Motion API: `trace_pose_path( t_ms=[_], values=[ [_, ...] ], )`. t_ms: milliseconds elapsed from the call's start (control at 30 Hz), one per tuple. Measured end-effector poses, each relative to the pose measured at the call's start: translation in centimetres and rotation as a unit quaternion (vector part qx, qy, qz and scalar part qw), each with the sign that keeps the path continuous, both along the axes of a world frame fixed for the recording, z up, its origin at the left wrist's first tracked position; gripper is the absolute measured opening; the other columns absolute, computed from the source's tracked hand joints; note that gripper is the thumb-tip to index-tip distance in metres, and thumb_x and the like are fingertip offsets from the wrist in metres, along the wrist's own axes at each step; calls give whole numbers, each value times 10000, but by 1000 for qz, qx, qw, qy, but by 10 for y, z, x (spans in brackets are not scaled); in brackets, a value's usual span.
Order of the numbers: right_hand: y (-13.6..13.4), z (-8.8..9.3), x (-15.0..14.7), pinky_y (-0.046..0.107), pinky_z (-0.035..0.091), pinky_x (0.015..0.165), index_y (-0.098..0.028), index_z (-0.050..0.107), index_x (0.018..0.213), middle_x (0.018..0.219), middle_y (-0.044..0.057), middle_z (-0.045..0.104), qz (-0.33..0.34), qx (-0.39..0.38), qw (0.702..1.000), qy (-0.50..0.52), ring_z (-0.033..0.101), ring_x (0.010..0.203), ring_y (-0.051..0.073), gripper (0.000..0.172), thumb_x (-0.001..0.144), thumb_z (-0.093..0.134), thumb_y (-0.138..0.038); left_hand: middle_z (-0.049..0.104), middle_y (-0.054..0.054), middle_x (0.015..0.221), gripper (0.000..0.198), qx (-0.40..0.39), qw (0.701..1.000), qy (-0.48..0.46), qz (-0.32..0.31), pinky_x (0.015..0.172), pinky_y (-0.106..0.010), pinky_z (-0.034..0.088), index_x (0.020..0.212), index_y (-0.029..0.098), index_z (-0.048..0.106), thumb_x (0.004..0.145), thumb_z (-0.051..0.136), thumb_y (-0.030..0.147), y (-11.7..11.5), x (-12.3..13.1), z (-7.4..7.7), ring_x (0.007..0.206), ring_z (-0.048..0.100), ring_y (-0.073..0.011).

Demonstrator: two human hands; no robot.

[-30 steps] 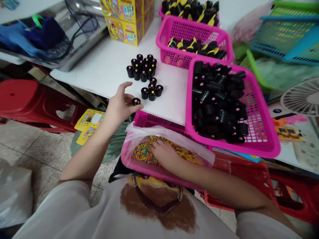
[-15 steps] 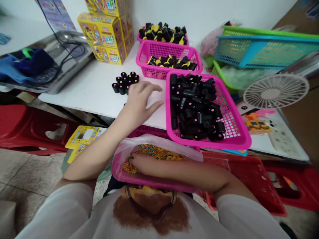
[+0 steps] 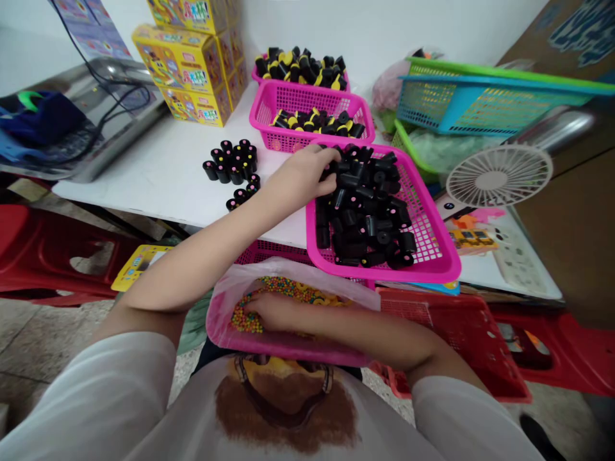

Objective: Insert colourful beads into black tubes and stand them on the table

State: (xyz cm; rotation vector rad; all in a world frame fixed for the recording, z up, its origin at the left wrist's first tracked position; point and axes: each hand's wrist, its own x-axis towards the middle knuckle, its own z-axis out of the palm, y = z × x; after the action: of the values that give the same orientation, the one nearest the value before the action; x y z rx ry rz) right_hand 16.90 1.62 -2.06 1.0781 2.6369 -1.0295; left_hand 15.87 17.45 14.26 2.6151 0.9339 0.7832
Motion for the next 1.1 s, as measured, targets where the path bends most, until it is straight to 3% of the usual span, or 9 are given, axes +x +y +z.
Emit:
trace_pose_path(
  t_ms=[100, 167, 233, 333, 467, 600, 900, 1100],
  values=[
    [0, 2, 12, 278, 544, 935, -133, 748, 1274, 1210, 105, 791, -21, -49, 997, 52, 730, 1093, 216, 445, 867, 641, 13, 654, -51, 1115, 287, -20, 996, -77, 29, 1026, -411, 559, 1235, 245, 708, 971, 600, 270, -44, -49, 5, 1105, 672, -248],
    [-1, 5, 23, 281, 537, 975, -129, 766, 1227, 1202, 100, 801, -47, -83, 989, 110, 739, 1101, 204, 384, 883, 652, -1, 658, -52, 1096, 251, -34, 996, -81, 25, 974, -395, 589, 1190, 250, 722, 963, 648, 326, -76, -87, -4, 1053, 683, -234],
    [-4, 9, 34, 302, 539, 995, -139, 780, 1189, 1197, 100, 805, -73, -99, 980, 156, 749, 1090, 200, 318, 912, 665, -32, 681, -62, 1113, 232, -66, 995, -67, 22, 937, -365, 605, 1143, 242, 733, 938, 710, 350, -107, -123, -25, 1012, 700, -220],
    [-10, 21, 50, 357, 553, 1003, -164, 785, 1191, 1174, 111, 807, -100, -88, 976, 174, 755, 1065, 211, 297, 933, 679, -63, 749, -55, 1093, 179, -169, 984, -34, 32, 904, -323, 616, 1069, 236, 737, 912, 760, 320, -147, -163, -68, 971, 740, -208],
    [-21, 39, 58, 421, 540, 1070, -185, 752, 1285, 1282, 138, 752, -129, -28, 977, 164, 711, 1180, 229, 355, 978, 613, -75, 803, -24, 950, 211, -282, 959, -28, 29, 771, -293, 625, 1068, 228, 749, 867, 805, 259, -179, -181, -115, 813, 762, -198],
    [-27, 51, 51, 451, 541, 1090, -205, 714, 1342, 1326, 133, 690, -126, 18, 980, 150, 678, 1209, 232, 401, 1016, 519, -77, 813, -46, 963, 232, -295, 954, -46, 28, 772, -306, 624, 1066, 206, 759, 840, 816, 202, -184, -174, -133, 827, 771, -211],
    [-24, 85, 34, 508, 515, 1130, -177, 716, 1309, 1273, 144, 699, -72, 93, 992, 51, 632, 1253, 319, 423, 1010, 446, -49, 809, -40, 1012, 293, -279, 957, -72, 36, 891, -346, 621, 1111, 204, 737, 831, 817, 170, -177, -172, -141, 913, 769, -215],
    [-25, 85, 41, 417, 507, 1131, -181, 729, 1232, 1318, 110, 680, -63, 97, 988, 101, 617, 1292, 247, 439, 956, 468, 39, 804, -65, 1103, 320, -287, 954, -88, 21, 931, -356, 612, 1151, 195, 725, 845, 817, 191, -172, -168, -145, 1006, 766, -224]
  ],
)
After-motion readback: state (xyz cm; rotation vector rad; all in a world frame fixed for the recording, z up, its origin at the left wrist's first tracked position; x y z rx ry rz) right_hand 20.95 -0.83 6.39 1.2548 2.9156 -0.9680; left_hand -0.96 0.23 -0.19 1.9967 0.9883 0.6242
